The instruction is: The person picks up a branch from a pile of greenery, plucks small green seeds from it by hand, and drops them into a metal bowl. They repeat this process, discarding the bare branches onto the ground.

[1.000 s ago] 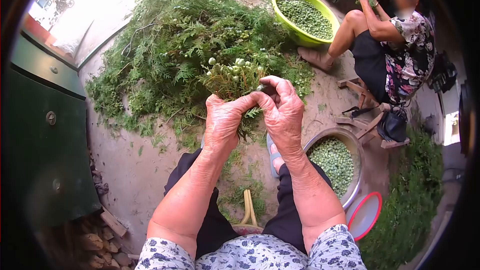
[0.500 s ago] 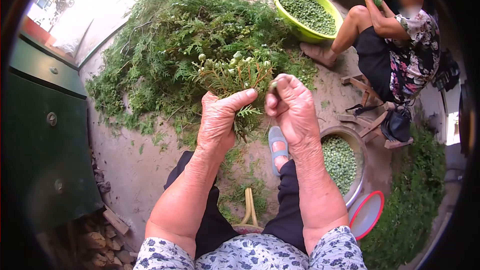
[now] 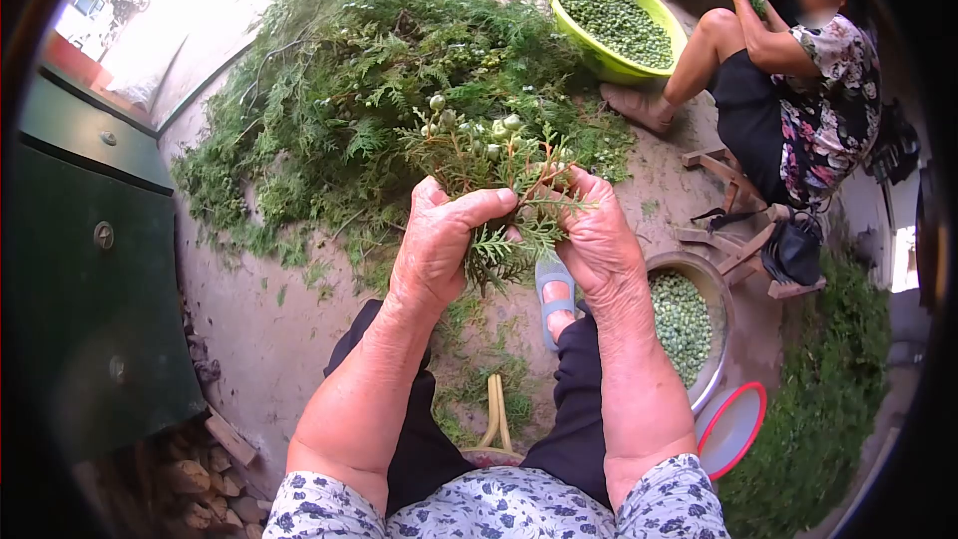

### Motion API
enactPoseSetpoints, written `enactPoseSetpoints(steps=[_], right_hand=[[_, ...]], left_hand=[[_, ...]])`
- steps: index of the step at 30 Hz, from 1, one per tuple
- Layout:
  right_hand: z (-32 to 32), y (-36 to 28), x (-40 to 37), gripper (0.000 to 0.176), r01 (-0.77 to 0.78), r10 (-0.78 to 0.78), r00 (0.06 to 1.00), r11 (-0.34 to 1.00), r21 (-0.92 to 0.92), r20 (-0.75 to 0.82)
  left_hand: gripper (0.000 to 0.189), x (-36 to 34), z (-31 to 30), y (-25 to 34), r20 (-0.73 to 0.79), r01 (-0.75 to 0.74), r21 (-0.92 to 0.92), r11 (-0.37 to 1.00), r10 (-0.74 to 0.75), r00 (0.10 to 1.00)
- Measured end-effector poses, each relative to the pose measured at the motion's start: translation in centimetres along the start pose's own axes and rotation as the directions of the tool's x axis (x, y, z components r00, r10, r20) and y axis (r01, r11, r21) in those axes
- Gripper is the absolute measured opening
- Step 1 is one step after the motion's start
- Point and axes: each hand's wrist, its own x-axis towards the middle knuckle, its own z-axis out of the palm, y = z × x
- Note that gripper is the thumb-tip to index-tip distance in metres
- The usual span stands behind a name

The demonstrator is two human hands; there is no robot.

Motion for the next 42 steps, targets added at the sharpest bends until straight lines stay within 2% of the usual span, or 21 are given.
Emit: enactPoseSetpoints(steps=[2,6,9,12,14,15,17,21,23,24,26,27,28,29,30,31,33,35,37,39,42], right_hand=[[0.1,0.2,-0.2,0.020,0.040,-0.041,0.998,0.999,0.012,0.057],[0.0,0.3,-0.3,0.020,0.060,-0.060,0.997,0.998,0.001,0.045],[-0.1,0.4,-0.2,0.019,0.079,-0.078,0.996,0.997,-0.013,0.052],[0.7,0.8,0.0,0.017,0.151,-0.150,0.989,0.982,-0.111,0.019],[1.3,1.1,-0.2,0.017,0.245,-0.262,0.965,0.925,-0.291,-0.021],[1.3,1.2,-0.2,0.017,0.244,-0.262,0.965,0.925,-0.290,-0.022],[1.2,1.4,-0.1,0.018,0.312,-0.385,0.923,0.752,-0.581,-0.003],[1.4,1.8,-0.3,0.016,0.322,-0.461,0.887,0.655,-0.684,-0.024],[1.4,1.7,-0.2,0.012,0.325,-0.536,0.844,0.541,-0.776,-0.020],[1.3,1.6,-0.2,0.012,0.326,-0.538,0.843,0.539,-0.777,-0.020],[1.2,1.4,0.0,0.013,0.255,-0.420,0.900,0.722,-0.643,-0.114],[1.1,1.1,0.0,0.013,0.256,-0.421,0.900,0.721,-0.644,-0.114],[1.1,0.7,0.0,0.016,0.141,-0.219,0.945,0.942,-0.304,-0.241],[0.9,0.3,-0.1,0.018,0.006,0.020,0.960,0.996,0.091,-0.279],[0.6,0.0,-0.2,0.021,-0.004,0.022,0.970,0.997,0.075,-0.243],[0.4,-0.2,-0.1,0.021,-0.001,0.019,0.970,0.997,0.074,-0.243],[0.2,-0.4,-0.1,0.016,0.011,0.013,0.986,0.989,0.148,-0.164],[-0.3,0.2,0.5,0.016,0.032,0.000,0.984,0.983,0.178,-0.178],[-0.3,0.3,0.8,0.017,0.055,-0.014,0.981,0.976,0.208,-0.195],[0.0,0.1,0.7,0.025,0.023,-0.008,0.998,0.971,0.239,-0.063],[-0.4,0.3,0.6,0.030,0.004,-0.003,1.000,0.991,0.137,-0.009]], left_hand=[[0.014,0.0,0.0,0.1,0.048,0.009,-0.039,0.999,-0.008,0.999],[0.015,-0.1,0.2,0.2,0.026,-0.017,-0.034,0.999,0.018,1.000],[0.017,0.1,0.3,-0.1,0.071,-0.028,-0.088,0.996,0.034,0.997],[0.020,0.5,0.2,-0.9,0.032,-0.083,-0.109,0.991,0.087,0.996],[0.023,0.5,0.2,-1.1,0.029,-0.159,-0.099,0.982,0.162,0.986],[0.023,0.4,0.2,-1.1,0.029,-0.158,-0.098,0.983,0.162,0.986],[0.026,0.2,0.4,-1.1,0.003,-0.229,-0.018,0.973,0.229,0.973],[0.027,0.6,0.3,-1.9,-0.013,-0.243,-0.015,0.970,0.243,0.970],[0.026,0.5,0.4,-2.1,-0.021,-0.320,0.028,0.947,0.321,0.947],[0.026,0.4,0.5,-1.9,-0.019,-0.321,0.027,0.947,0.321,0.947],[0.023,0.1,0.8,-1.4,-0.056,-0.186,-0.078,0.979,0.182,0.982],[0.023,0.3,0.4,-1.5,-0.055,-0.187,-0.079,0.979,0.183,0.982],[0.020,0.5,-0.1,-1.4,-0.085,-0.134,-0.073,0.988,0.128,0.988],[0.017,0.7,-0.2,-1.2,-0.115,-0.080,-0.069,0.994,0.071,0.991],[0.012,0.5,0.4,-1.3,-0.229,-0.107,-0.122,0.987,0.077,0.970],[0.012,0.3,0.6,-0.9,-0.227,-0.108,-0.122,0.987,0.078,0.971],[0.011,0.1,0.7,-0.4,-0.161,-0.076,-0.104,0.992,0.058,0.985],[0.011,0.2,0.6,-0.3,-0.142,-0.083,-0.086,0.993,0.070,0.987],[0.011,0.2,0.3,-0.4,-0.091,-0.016,-0.030,0.999,0.014,0.996],[0.010,0.2,0.5,-0.4,-0.072,-0.035,-0.009,0.999,0.035,0.997],[0.009,0.4,0.3,-1.0,-0.038,-0.062,0.010,0.998,0.062,0.997]])
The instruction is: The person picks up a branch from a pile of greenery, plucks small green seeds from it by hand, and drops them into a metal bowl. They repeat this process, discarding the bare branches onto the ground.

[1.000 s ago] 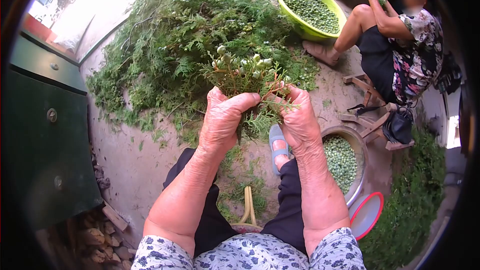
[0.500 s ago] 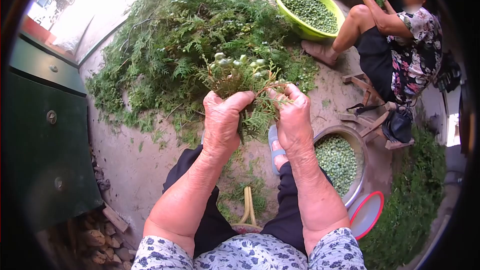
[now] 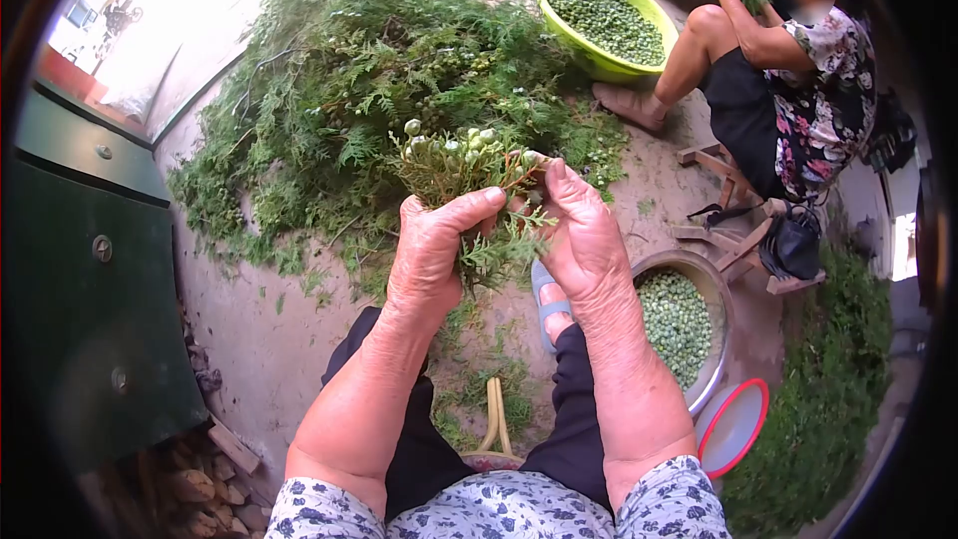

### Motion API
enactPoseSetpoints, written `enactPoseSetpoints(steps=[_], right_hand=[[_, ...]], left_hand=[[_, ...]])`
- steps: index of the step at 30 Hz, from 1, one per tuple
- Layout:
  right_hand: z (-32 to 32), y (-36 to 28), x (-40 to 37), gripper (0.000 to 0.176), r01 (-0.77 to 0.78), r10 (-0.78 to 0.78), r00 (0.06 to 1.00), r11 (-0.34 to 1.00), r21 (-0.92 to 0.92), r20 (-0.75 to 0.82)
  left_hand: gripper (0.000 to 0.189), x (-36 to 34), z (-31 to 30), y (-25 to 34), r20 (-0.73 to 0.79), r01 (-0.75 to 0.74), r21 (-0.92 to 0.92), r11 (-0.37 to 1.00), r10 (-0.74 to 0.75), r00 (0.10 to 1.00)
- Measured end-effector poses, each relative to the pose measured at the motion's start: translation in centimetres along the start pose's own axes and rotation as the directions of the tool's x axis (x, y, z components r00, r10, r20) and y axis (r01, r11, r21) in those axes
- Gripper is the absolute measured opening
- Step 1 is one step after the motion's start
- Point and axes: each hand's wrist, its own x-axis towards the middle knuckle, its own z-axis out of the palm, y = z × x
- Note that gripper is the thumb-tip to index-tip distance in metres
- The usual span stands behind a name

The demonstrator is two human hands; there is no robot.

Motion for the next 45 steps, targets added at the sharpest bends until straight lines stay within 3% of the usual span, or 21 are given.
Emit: enactPoseSetpoints(steps=[2,7,11,23,25,26,28,29,31,32,33,35,37,40,45], right_hand=[[0.3,0.1,-0.2,0.030,-0.023,0.022,1.000,0.997,0.077,0.009],[0.4,-0.1,-0.3,0.029,-0.044,0.021,0.993,0.978,0.202,0.114],[-0.1,-0.1,-0.3,0.027,-0.064,0.040,0.982,0.989,0.131,0.182],[0.4,-0.2,-0.6,0.023,-0.023,0.019,0.998,0.998,0.056,0.067],[0.6,0.2,-0.5,0.020,0.163,-0.183,0.982,0.947,-0.279,-0.050],[0.9,0.1,-0.6,0.020,0.162,-0.183,0.982,0.946,-0.279,-0.050],[1.7,-0.3,-0.8,0.016,0.187,-0.338,0.926,0.799,-0.572,-0.169],[1.0,-0.4,-0.5,0.016,0.187,-0.338,0.926,0.799,-0.572,-0.169],[-0.5,-1.2,0.5,0.012,0.278,-0.311,0.938,0.940,-0.199,-0.156],[-0.7,-1.6,0.4,0.011,0.238,-0.243,0.962,0.970,-0.055,-0.123],[-0.5,-1.8,0.3,0.011,0.238,-0.243,0.962,0.970,-0.055,-0.121],[0.1,-2.2,-0.2,0.014,0.096,-0.088,0.994,0.988,0.123,-0.067],[0.1,-1.8,-0.2,0.013,0.076,-0.068,0.995,0.991,0.112,-0.070],[0.4,-1.5,-0.1,0.019,-0.038,0.036,0.998,0.998,0.042,0.054],[1.1,-1.3,-0.8,0.027,-0.062,0.065,0.998,0.988,-0.144,0.013]], left_hand=[[0.009,0.0,-0.1,-0.1,0.017,-0.006,0.000,1.000,0.006,1.000],[0.017,-0.5,0.1,0.6,0.049,0.175,-0.002,0.985,-0.174,0.983],[0.017,-0.5,0.1,0.6,0.051,0.204,-0.043,0.978,-0.202,0.978],[0.017,-0.5,0.0,0.7,0.038,0.221,-0.022,0.975,-0.220,0.975],[0.013,-0.7,0.5,0.9,-0.025,0.151,0.038,0.988,-0.151,0.988],[0.013,-0.8,0.6,1.0,-0.024,0.152,0.037,0.988,-0.151,0.988],[0.012,-1.0,0.6,1.1,-0.067,0.103,0.074,0.992,-0.098,0.993],[0.012,-1.1,0.6,1.3,-0.067,0.103,0.074,0.992,-0.099,0.993],[0.014,-1.2,0.2,1.7,-0.041,0.130,0.094,0.987,-0.126,0.991],[0.014,-1.2,0.3,1.7,-0.041,0.129,0.094,0.987,-0.126,0.991],[0.017,-1.2,0.3,1.7,-0.031,0.124,0.108,0.986,-0.121,0.992],[0.019,-1.3,0.3,1.8,-0.022,0.119,0.123,0.985,-0.117,0.993],[0.027,-1.3,0.4,2.0,0.036,0.146,0.136,0.980,-0.152,0.988],[0.027,-1.2,0.0,1.9,0.091,0.172,0.150,0.974,-0.187,0.978],[0.025,-1.0,0.1,1.6,0.112,0.153,0.183,0.971,-0.175,0.978]])
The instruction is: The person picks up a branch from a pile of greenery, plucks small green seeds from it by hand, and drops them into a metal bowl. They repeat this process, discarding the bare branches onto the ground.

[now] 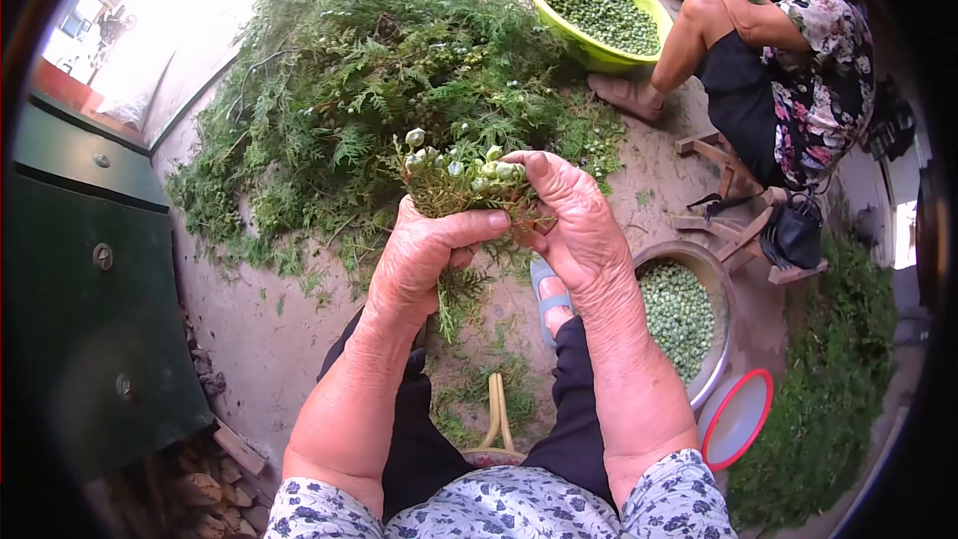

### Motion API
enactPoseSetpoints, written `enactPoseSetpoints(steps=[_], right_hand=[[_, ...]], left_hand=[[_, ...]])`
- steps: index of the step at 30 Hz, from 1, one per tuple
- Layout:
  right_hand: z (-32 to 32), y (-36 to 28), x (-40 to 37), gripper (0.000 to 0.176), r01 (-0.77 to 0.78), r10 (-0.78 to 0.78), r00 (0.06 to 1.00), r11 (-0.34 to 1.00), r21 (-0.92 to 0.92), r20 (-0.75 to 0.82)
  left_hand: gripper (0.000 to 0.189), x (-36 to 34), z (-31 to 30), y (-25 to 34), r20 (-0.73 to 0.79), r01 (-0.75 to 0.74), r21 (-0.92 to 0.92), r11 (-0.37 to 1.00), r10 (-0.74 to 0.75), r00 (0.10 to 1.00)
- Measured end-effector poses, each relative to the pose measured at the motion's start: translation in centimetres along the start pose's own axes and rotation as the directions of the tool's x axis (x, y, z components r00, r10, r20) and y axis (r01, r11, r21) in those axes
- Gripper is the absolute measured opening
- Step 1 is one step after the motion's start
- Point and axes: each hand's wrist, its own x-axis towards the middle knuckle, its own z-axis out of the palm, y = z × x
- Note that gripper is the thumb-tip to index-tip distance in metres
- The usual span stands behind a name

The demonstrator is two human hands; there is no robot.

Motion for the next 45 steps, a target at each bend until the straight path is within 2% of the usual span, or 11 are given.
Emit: enactPoseSetpoints(steps=[8,24,27,29,32,34,36,40,42,44,45], right_hand=[[-0.5,-0.4,-0.1,0.011,0.045,-0.046,0.997,0.999,-0.011,-0.057],[0.0,-0.2,-0.1,0.012,0.018,-0.024,0.998,0.994,-0.104,-0.059],[0.0,0.4,0.1,0.011,0.066,-0.079,0.994,0.984,-0.167,-0.073],[0.4,0.8,0.1,0.009,0.203,-0.300,0.944,0.859,-0.469,-0.141],[0.2,0.3,0.4,0.008,0.224,-0.371,0.882,0.872,-0.435,-0.291],[-1.4,-0.9,1.1,0.009,0.287,-0.310,0.919,0.950,-0.127,-0.242],[-1.0,-1.5,0.9,0.010,0.238,-0.223,0.953,0.970,0.051,-0.207],[0.0,-1.2,0.1,0.013,0.133,-0.114,0.978,0.986,0.099,-0.172],[-0.7,-0.7,0.2,0.016,0.160,-0.157,0.986,0.986,0.044,-0.056],[-0.7,-1.0,-0.2,0.019,0.174,-0.176,0.983,0.984,-0.044,-0.044],[-0.6,-1.3,-0.4,0.020,0.183,-0.188,0.982,0.969,-0.164,-0.015]], left_hand=[[0.024,0.3,0.2,-0.3,-0.002,-0.023,0.052,0.998,0.024,1.000],[0.014,0.3,0.4,-0.6,-0.137,-0.126,-0.012,0.992,0.123,0.983],[0.016,0.4,0.3,-0.9,-0.135,-0.121,-0.003,0.993,0.120,0.984],[0.017,0.4,0.5,-0.9,-0.136,-0.120,-0.003,0.993,0.119,0.984],[0.019,0.1,0.8,-0.8,-0.115,-0.151,-0.053,0.987,0.144,0.983],[0.022,-0.1,0.4,-0.7,-0.096,-0.122,0.007,0.992,0.122,0.988],[0.024,0.0,0.0,-0.6,-0.054,-0.112,-0.005,0.994,0.112,0.992],[0.024,0.2,0.5,-0.6,-0.034,-0.124,0.011,0.992,0.124,0.992],[0.024,0.3,0.4,-0.6,-0.013,-0.111,0.081,0.991,0.112,0.994],[0.023,0.3,0.3,-0.7,-0.029,-0.116,0.120,0.986,0.120,0.992],[0.022,0.3,0.4,-0.7,-0.042,-0.121,0.159,0.980,0.129,0.991]])
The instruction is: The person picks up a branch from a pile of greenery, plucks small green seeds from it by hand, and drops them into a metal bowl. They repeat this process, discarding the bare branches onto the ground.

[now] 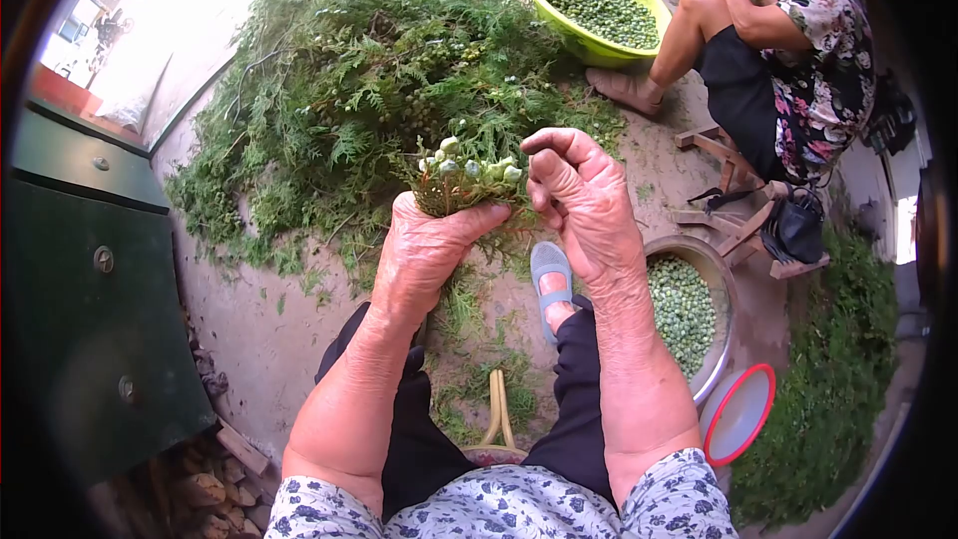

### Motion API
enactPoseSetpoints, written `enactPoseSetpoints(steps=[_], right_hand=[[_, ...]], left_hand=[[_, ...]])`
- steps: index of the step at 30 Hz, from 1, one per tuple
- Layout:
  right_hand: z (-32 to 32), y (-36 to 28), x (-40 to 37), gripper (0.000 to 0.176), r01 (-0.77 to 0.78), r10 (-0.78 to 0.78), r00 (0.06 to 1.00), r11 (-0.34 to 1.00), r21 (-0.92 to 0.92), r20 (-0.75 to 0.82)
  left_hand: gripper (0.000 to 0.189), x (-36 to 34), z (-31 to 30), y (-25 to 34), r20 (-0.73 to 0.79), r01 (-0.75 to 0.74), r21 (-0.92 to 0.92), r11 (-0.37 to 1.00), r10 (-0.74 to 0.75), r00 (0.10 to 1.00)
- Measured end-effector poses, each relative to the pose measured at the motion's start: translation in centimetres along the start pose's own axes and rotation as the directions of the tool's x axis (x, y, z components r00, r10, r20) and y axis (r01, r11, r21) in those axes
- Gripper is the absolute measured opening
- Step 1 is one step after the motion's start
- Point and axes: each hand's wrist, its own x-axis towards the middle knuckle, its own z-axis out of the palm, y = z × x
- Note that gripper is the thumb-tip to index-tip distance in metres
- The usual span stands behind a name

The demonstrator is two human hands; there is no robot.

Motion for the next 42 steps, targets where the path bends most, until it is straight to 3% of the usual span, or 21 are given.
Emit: enactPoseSetpoints(steps=[1,2,4,8,10,11,13,18,20,21,23,27,29,31,33,34,38,42], right_hand=[[0.0,-0.2,-0.1,0.021,0.016,-0.013,1.000,0.993,-0.120,0.028],[0.1,0.0,0.0,0.021,0.017,-0.013,1.000,0.993,-0.120,0.028],[0.6,0.5,0.2,0.022,0.321,-0.309,0.944,0.781,-0.536,0.115],[0.6,0.9,0.2,0.022,0.308,-0.305,0.946,0.743,-0.595,0.109],[0.6,0.8,0.1,0.016,0.194,-0.209,0.978,0.861,-0.470,0.021],[0.6,0.8,0.0,0.013,0.135,-0.155,0.988,0.906,-0.400,-0.018],[0.6,0.6,0.1,0.011,0.155,-0.183,0.983,0.880,-0.449,-0.020],[0.8,1.3,0.0,0.010,0.140,-0.198,0.978,0.868,-0.476,-0.072],[1.1,1.7,-0.1,0.011,0.072,-0.095,0.985,0.985,-0.157,-0.145],[0.9,1.9,-0.2,0.011,0.072,-0.095,0.985,0.985,-0.156,-0.144],[0.4,2.4,-0.2,0.011,-0.057,0.066,0.984,0.997,0.058,-0.166],[0.7,2.4,-0.2,0.014,-0.025,0.040,0.981,0.996,0.082,-0.189],[0.2,1.4,-0.3,0.017,-0.170,0.238,0.946,0.943,0.285,-0.220],[-0.9,1.1,0.2,0.020,-0.142,0.197,0.968,0.941,0.307,-0.158],[-1.3,1.5,0.5,0.021,-0.050,0.091,0.995,0.846,0.531,-0.050],[-1.3,1.6,0.6,0.021,-0.079,0.122,0.992,0.801,0.594,-0.032],[-1.0,1.2,0.4,0.017,-0.147,0.142,0.988,0.777,0.612,0.057],[-0.4,1.0,0.3,0.019,-0.084,0.111,0.994,0.836,0.542,-0.018]], left_hand=[[0.022,0.0,0.0,-0.1,0.000,0.000,0.000,1.000,0.000,1.000],[0.021,0.0,-0.1,-0.3,0.000,-0.020,0.016,1.000,0.020,1.000],[0.020,0.2,-0.2,-0.8,0.002,-0.039,0.033,0.999,0.039,0.999],[0.018,0.3,-0.1,-1.4,0.018,-0.116,0.122,0.986,0.115,0.993],[0.017,0.2,-0.1,-1.0,0.016,-0.131,0.112,0.985,0.130,0.991],[0.015,0.0,-0.2,-0.4,0.031,-0.060,0.135,0.989,0.056,0.998],[0.014,-0.1,-0.1,0.0,0.046,0.011,0.159,0.987,-0.018,0.999],[0.012,-0.1,-0.1,-0.9,-0.019,-0.060,-0.056,0.997,0.059,0.998],[0.013,-0.1,-0.1,-1.0,-0.022,-0.064,-0.083,0.995,0.062,0.998],[0.014,-0.1,0.0,-1.0,-0.026,-0.068,-0.110,0.992,0.065,0.998],[0.014,-0.1,0.2,-0.9,-0.023,-0.068,-0.152,0.986,0.065,0.998],[0.015,-0.3,0.6,-0.5,-0.029,-0.078,-0.218,0.973,0.073,0.997],[0.014,-0.5,0.4,-0.4,-0.039,-0.057,-0.210,0.976,0.050,0.998],[0.013,-0.5,0.0,-0.3,-0.050,-0.035,-0.202,0.979,0.025,0.998],[0.011,-0.3,-0.3,0.0,-0.106,-0.035,-0.139,0.990,0.020,0.994],[0.011,-0.2,-0.5,0.1,-0.122,-0.048,-0.090,0.995,0.037,0.992],[0.016,-0.6,0.4,0.5,-0.129,-0.040,-0.254,0.966,0.007,0.992],[0.017,-0.5,-0.1,0.3,-0.080,-0.012,-0.113,0.994,0.003,0.997]])
